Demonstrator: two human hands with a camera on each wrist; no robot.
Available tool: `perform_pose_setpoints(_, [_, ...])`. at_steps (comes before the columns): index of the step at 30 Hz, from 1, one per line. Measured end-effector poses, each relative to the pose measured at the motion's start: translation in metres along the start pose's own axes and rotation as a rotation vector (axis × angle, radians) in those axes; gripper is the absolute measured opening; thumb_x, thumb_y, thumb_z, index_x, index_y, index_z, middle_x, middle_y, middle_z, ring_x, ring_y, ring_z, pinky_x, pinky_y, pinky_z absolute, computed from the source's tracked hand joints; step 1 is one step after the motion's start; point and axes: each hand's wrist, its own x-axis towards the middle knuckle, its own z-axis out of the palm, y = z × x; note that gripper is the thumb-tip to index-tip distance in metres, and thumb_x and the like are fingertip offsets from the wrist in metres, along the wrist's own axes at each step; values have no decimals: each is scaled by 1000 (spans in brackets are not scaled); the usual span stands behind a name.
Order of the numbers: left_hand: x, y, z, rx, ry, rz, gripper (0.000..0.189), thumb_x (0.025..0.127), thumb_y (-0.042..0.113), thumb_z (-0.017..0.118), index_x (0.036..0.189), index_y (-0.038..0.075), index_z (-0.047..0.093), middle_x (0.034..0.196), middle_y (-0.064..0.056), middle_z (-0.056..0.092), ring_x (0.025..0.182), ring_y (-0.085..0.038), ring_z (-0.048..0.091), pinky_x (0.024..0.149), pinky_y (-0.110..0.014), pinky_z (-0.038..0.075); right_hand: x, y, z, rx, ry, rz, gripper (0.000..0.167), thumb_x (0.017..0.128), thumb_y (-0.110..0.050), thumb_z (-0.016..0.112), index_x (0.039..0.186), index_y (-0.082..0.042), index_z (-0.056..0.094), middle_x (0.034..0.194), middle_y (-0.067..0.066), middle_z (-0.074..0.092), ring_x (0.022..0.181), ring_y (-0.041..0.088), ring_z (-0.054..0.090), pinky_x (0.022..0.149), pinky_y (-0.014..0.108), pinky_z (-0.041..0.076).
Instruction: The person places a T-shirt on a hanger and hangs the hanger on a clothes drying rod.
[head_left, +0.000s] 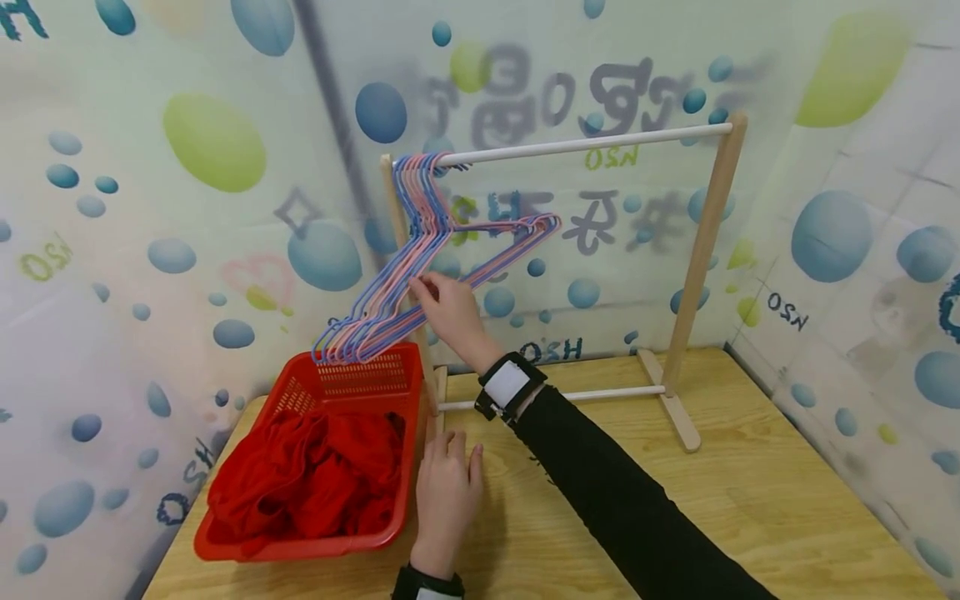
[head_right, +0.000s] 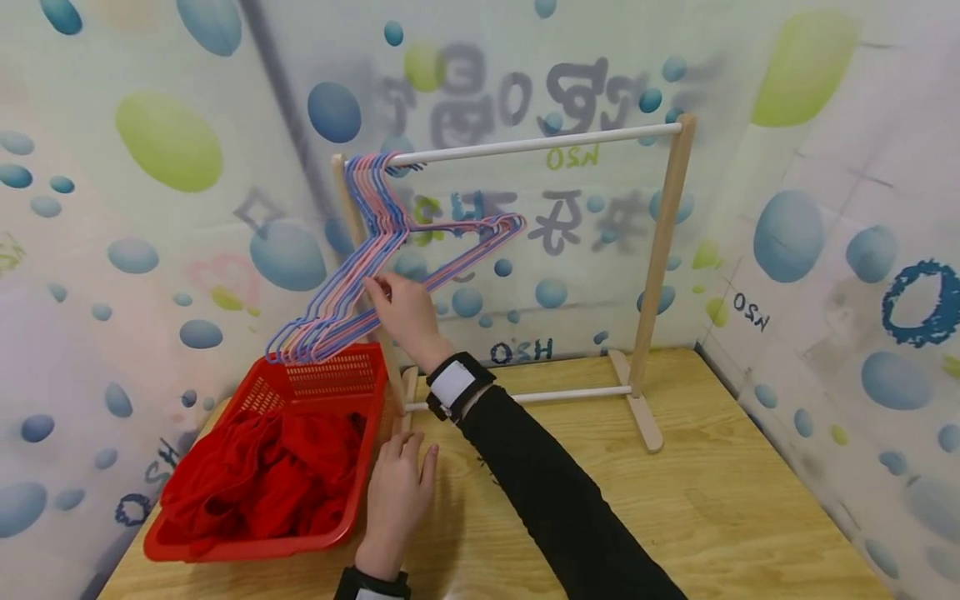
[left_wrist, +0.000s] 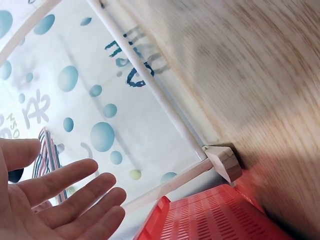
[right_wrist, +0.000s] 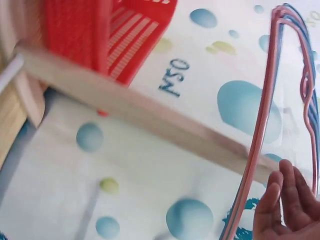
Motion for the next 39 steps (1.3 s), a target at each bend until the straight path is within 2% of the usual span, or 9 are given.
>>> perform_pose_setpoints(3, [0,1,-1,-2,-12,-17,31,98,22,72,116,-3,73,117,-21,71,110,-36,65,91,-51,57,3,-2,4,106,1,78,32,110,-29,53,109,-3,72,99,15,77,86,28,71,62,23,43])
perform_pose_setpoints(7, [1,1,-2,-1,-17,-28,31,98,22,72,116,-3,73,116,-20,71,110,-36,65,91,-51,57,5,-6,5,169,16,136,29,109,-27,56,108,-3,72,102,16,77,93,31,73,62,21,42])
perform_pose_setpoints(12, [1,1,-3,-6,-20,-31,30,97,22,72,115,-3,74,116,-20,71,109,-35,66,92,-50,57,5,-9,4,205,23,169,27,109,-24,56,106,-2,71,99,17,76,91,31,74,63,23,48])
perform_pose_setpoints(14, [1,1,-3,-9,-22,-33,30,97,22,73,115,-3,74,116,-20,71,109,-35,66,91,-50,57,4,-10,3,244,11,194,27,109,-23,54,106,-1,69,100,18,76,91,30,74,68,25,54])
perform_pose_setpoints(19, [1,2,-3,-11,-28,-38,29,97,21,73,114,-3,74,116,-21,71,109,-36,65,92,-51,56,2,-13,0,478,-52,296,27,112,-19,46,114,3,61,107,25,75,86,24,75,84,39,62])
perform_pose_setpoints(23, [1,3,-4,-9,-29,-44,29,97,21,73,114,-3,74,116,-21,71,110,-36,65,93,-51,56,1,-15,-5,631,-102,362,31,114,-18,40,124,7,55,112,29,73,80,13,71,87,41,61])
perform_pose_setpoints(26, [1,3,-4,-2,-24,-43,29,97,21,73,113,-4,74,115,-21,71,110,-36,66,93,-51,56,1,-15,-8,685,-138,396,31,115,-18,37,125,6,53,107,22,73,82,10,70,89,40,61])
perform_pose_setpoints(31, [1,3,-3,5,-34,-57,29,97,21,73,111,-4,74,114,-22,71,111,-37,66,95,-51,55,0,-15,-13,770,-164,432,28,116,-20,32,116,-3,54,91,2,67,84,11,68,90,38,59])
perform_pose_setpoints(39, [3,1,-2,-10,-62,-79,31,99,25,71,113,-2,75,118,-22,70,112,-37,65,96,-52,56,-2,-15,-20,842,-136,420,30,116,-19,28,113,-2,52,81,2,57,78,15,64,82,33,58])
